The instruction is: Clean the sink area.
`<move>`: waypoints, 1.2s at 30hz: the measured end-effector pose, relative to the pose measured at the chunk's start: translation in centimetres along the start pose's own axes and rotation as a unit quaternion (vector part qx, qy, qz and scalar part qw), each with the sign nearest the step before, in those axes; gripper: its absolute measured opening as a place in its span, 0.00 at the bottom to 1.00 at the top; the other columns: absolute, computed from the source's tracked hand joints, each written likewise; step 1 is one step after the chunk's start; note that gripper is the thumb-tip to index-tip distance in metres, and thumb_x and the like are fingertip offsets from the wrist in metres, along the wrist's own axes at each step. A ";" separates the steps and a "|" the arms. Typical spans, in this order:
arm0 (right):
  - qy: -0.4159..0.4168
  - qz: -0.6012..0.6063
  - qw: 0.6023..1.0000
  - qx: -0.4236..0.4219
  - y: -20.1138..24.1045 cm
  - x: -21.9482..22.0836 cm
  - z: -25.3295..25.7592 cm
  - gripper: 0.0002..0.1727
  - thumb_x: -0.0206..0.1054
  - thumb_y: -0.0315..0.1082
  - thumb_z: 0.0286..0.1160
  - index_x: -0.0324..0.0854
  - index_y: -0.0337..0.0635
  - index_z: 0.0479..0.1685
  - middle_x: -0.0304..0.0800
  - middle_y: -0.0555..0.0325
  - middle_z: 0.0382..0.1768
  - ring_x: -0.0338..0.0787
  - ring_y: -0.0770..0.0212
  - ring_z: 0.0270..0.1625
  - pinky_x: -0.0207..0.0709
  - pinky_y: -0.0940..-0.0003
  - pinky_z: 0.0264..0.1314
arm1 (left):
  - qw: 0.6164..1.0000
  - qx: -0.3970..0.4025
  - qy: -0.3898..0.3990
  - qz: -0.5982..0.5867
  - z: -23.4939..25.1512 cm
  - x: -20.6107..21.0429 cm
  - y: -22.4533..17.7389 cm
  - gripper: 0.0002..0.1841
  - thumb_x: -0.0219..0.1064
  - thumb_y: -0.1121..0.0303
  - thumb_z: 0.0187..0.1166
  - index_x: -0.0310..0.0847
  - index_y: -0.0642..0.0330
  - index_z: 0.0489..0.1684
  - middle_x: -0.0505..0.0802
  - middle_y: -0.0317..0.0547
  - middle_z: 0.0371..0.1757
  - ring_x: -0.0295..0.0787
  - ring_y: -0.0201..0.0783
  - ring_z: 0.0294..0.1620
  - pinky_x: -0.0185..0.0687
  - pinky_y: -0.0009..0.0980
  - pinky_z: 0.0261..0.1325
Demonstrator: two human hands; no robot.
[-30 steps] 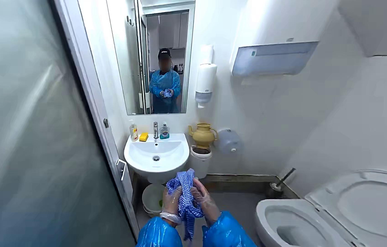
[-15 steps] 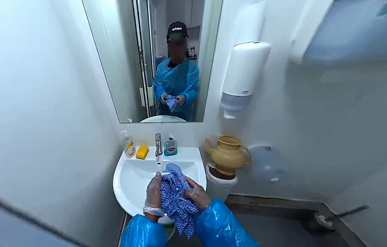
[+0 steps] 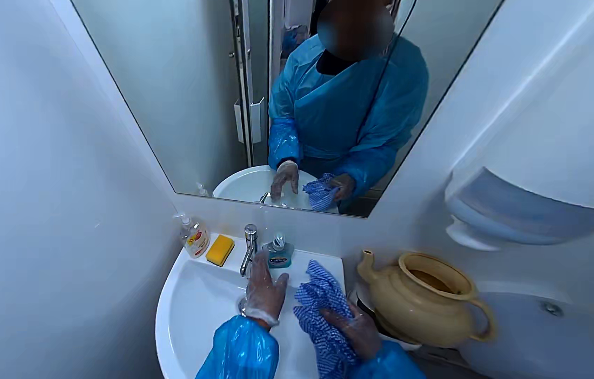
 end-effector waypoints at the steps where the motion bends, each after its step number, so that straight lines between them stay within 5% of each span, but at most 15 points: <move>1: -0.024 -0.004 1.000 -0.001 0.4 -1.0 0.1 0.37 0.80 0.30 0.60 0.75 0.30 0.74 0.91 0.44 0.61 0.91 0.63 0.61 0.83 0.67 0.68 | 1.000 0.002 -0.017 0.024 1.1 0.4 -0.5 0.42 0.72 0.60 0.78 0.56 0.69 0.90 0.66 0.64 0.89 0.62 0.56 0.90 0.59 0.46 0.90; 3: -0.066 0.001 0.998 0.002 0.8 -2.3 0.4 0.37 0.80 0.30 0.58 0.75 0.30 0.74 0.91 0.44 0.60 0.91 0.65 0.60 0.84 0.68 0.66 | 0.998 0.003 -0.026 0.064 3.2 1.4 -1.3 0.47 0.76 0.59 0.75 0.53 0.67 0.92 0.62 0.62 0.92 0.57 0.55 0.92 0.55 0.46 0.92; 7: -0.138 -0.004 0.990 0.030 1.1 -3.8 0.3 0.39 0.79 0.30 0.64 0.71 0.30 0.80 0.86 0.38 0.68 0.86 0.55 0.70 0.78 0.58 0.74 | 0.995 -0.028 -0.031 0.091 6.5 2.9 -1.8 0.48 0.81 0.49 0.68 0.62 0.61 0.88 0.65 0.55 0.91 0.57 0.53 0.92 0.55 0.50 0.91; 10: -0.170 -0.035 0.985 0.023 1.5 -4.2 0.0 0.35 0.79 0.30 0.63 0.75 0.27 0.74 0.88 0.37 0.64 0.88 0.54 0.67 0.78 0.57 0.72 | 0.996 -0.040 -0.017 0.074 8.0 3.1 -1.8 0.37 0.76 0.45 0.73 0.76 0.60 0.77 0.84 0.58 0.75 0.77 0.56 0.78 0.69 0.57 0.80; 15: -0.186 -0.192 0.960 -0.086 4.1 -4.8 1.4 0.37 0.77 0.34 0.68 0.72 0.25 0.78 0.84 0.32 0.70 0.84 0.43 0.75 0.73 0.48 0.80 | 0.994 0.038 -0.086 0.049 3.6 0.8 -0.3 0.23 0.72 0.51 0.78 0.89 0.65 0.53 0.94 0.56 0.56 0.92 0.53 0.59 0.84 0.55 0.64; 18: -0.119 -0.316 0.926 -0.171 7.3 0.3 3.4 0.42 0.79 0.36 0.67 0.67 0.27 0.83 0.73 0.28 0.80 0.81 0.32 0.77 0.75 0.37 0.77 | 0.972 0.119 -0.192 0.071 -2.0 -1.9 1.8 0.18 0.77 0.55 0.71 0.91 0.65 0.37 0.96 0.52 0.41 0.96 0.48 0.43 0.92 0.49 0.48; 20: -0.018 -0.378 0.901 -0.212 6.6 7.0 6.4 0.45 0.77 0.38 0.69 0.63 0.32 0.88 0.57 0.27 0.89 0.71 0.33 0.85 0.73 0.41 0.81 | 0.962 0.124 -0.235 0.065 -5.1 -3.5 4.0 0.15 0.76 0.57 0.69 0.91 0.63 0.33 0.96 0.49 0.36 0.96 0.45 0.38 0.93 0.46 0.42; 23: 0.137 -0.521 0.835 -0.116 3.2 16.4 11.5 0.39 0.64 0.43 0.84 0.55 0.46 0.94 0.33 0.42 0.97 0.37 0.34 0.97 0.43 0.34 0.93 | 0.957 0.102 -0.267 0.059 -7.6 -6.0 6.5 0.14 0.75 0.58 0.68 0.91 0.63 0.33 0.95 0.46 0.34 0.95 0.39 0.34 0.93 0.40 0.40; 25: 0.160 -0.554 0.810 -0.108 2.7 18.4 13.1 0.36 0.59 0.44 0.87 0.58 0.42 0.93 0.38 0.44 0.97 0.37 0.36 0.97 0.40 0.32 0.92 | 0.958 0.087 -0.268 0.044 -8.0 -7.5 7.4 0.14 0.74 0.59 0.69 0.90 0.64 0.34 0.95 0.46 0.33 0.93 0.37 0.34 0.92 0.37 0.41; 29: 0.183 -0.567 0.789 -0.153 3.2 14.5 13.5 0.31 0.65 0.38 0.81 0.71 0.46 0.85 0.71 0.47 0.85 0.63 0.43 0.91 0.59 0.38 0.87 | 0.949 0.094 -0.299 0.045 -7.6 -7.5 7.1 0.16 0.72 0.55 0.69 0.89 0.63 0.32 0.94 0.45 0.31 0.92 0.35 0.31 0.90 0.35 0.37; 32: 0.084 -0.556 0.823 -0.083 3.1 8.5 13.7 0.29 0.67 0.39 0.79 0.77 0.52 0.82 0.79 0.49 0.80 0.73 0.46 0.85 0.63 0.40 0.86 | 0.941 0.106 -0.318 0.044 -7.4 -8.5 6.5 0.16 0.72 0.54 0.69 0.89 0.61 0.32 0.93 0.42 0.30 0.91 0.31 0.30 0.89 0.30 0.35; 36: 0.011 -0.577 0.816 -0.024 -0.1 3.5 10.0 0.31 0.70 0.41 0.75 0.77 0.48 0.81 0.85 0.40 0.71 0.83 0.36 0.74 0.75 0.34 0.73 | 0.944 0.090 -0.313 0.050 -8.3 -8.7 7.6 0.16 0.73 0.55 0.68 0.90 0.62 0.31 0.94 0.45 0.31 0.93 0.36 0.32 0.90 0.37 0.37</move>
Point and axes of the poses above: each hand's wrist, its own z-axis towards the middle knuckle, its own x-axis out of the palm, y = z × x, the point moved 7 cm from there along z, towards the middle knuckle
